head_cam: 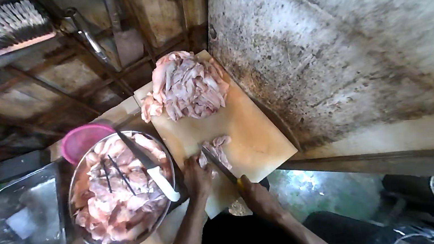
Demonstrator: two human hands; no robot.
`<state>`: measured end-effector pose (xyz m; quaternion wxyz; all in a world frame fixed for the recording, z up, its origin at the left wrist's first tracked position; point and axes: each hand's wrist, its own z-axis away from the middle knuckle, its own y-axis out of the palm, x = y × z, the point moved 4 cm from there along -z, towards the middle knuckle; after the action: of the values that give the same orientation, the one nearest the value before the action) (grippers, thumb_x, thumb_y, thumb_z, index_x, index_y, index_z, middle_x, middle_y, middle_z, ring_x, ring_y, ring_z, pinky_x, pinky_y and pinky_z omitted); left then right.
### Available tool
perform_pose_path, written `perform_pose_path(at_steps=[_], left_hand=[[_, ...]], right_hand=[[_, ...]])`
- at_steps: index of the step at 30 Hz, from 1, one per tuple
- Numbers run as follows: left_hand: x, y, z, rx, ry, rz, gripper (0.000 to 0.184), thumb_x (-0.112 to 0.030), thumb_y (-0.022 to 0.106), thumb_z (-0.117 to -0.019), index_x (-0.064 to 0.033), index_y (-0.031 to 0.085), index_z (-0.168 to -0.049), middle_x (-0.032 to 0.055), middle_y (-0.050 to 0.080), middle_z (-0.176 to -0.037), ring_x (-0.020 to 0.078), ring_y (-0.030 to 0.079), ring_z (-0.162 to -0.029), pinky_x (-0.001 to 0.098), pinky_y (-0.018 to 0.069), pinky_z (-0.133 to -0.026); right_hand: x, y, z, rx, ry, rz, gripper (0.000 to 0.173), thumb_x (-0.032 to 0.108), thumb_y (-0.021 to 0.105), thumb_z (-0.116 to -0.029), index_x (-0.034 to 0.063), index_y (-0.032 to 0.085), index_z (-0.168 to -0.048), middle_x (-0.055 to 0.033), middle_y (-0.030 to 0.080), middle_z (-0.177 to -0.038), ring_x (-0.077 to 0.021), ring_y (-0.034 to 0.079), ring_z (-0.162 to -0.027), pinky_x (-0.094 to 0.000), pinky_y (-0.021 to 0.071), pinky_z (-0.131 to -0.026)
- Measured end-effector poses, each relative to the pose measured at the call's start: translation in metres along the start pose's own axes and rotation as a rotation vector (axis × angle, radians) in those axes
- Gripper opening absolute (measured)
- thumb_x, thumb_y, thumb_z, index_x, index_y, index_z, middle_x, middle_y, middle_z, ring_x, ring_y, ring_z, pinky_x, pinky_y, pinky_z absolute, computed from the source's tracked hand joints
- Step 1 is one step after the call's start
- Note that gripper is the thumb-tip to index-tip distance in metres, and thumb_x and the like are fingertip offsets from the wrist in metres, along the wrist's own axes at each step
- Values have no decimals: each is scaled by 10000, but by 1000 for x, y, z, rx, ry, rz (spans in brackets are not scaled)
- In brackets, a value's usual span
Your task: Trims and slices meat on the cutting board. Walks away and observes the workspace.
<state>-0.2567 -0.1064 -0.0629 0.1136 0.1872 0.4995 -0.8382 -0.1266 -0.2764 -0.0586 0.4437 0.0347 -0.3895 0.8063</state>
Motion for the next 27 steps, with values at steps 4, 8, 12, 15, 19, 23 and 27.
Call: perform_pose_path(at_steps=[4, 8, 12, 15, 19, 23, 27], left_hand=[[-10, 4, -5, 145, 102, -233, 441, -329, 689, -941, -154, 651, -1345, 134, 583, -1395, 337, 567, -1288, 522, 522, -1024], [-4, 5, -2, 214, 267, -170, 408, -194, 647, -939, -113, 643, -1339, 119, 615, -1354, 298, 567, -1287, 471, 474, -1092], [-32, -10, 8, 528, 418, 57, 557, -109, 726, -904, -93, 538, -1428, 122, 678, -1273, 246, 655, -1186, 455, 522, -1058], [-44, -13, 8, 556, 489, 137, 608, -169, 793, -862, -112, 562, -1422, 100, 678, -1256, 216, 667, -1126, 430, 544, -1016], [-26, -5, 6, 426, 447, 174, 632, -254, 803, -875, -126, 556, -1442, 127, 584, -1373, 248, 633, -1192, 438, 550, -1026], [-6, 8, 22, 211, 356, 182, 438, -285, 698, -955, -78, 631, -1334, 128, 638, -1277, 211, 684, -1072, 373, 584, -946], [-16, 30, 33, 91, 358, 92, 359, -274, 691, -957, -145, 682, -1293, 98, 653, -1268, 205, 661, -1146, 374, 563, -1005]], right_hand=[[-20, -5, 14, -113, 145, 108, 397, 337, 432, -1074, 135, 490, -1411, -180, 719, -1071, -388, 728, -967, -580, 590, -809], [-38, -28, 9, -228, 223, 33, 433, 336, 453, -1071, 104, 472, -1435, -196, 716, -1048, -392, 727, -954, -568, 591, -816], [-55, -50, -3, -298, 67, -115, 447, 346, 522, -1054, 35, 532, -1375, -198, 707, -1000, -368, 716, -932, -551, 574, -844], [-58, -50, 5, -391, -32, -204, 417, 349, 532, -1048, 45, 554, -1332, -153, 699, -903, -317, 710, -812, -523, 584, -757], [-64, -37, 20, -512, -92, -290, 394, 378, 505, -1045, 88, 570, -1304, -68, 660, -765, -223, 660, -639, -459, 573, -607], [-68, -23, 33, -597, -191, -346, 350, 352, 535, -1042, 78, 616, -1243, -29, 666, -755, -160, 658, -615, -408, 593, -588], [-78, -3, 23, -462, -109, -369, 359, 375, 531, -1042, 87, 681, -1196, -61, 703, -839, -193, 694, -731, -450, 601, -705]])
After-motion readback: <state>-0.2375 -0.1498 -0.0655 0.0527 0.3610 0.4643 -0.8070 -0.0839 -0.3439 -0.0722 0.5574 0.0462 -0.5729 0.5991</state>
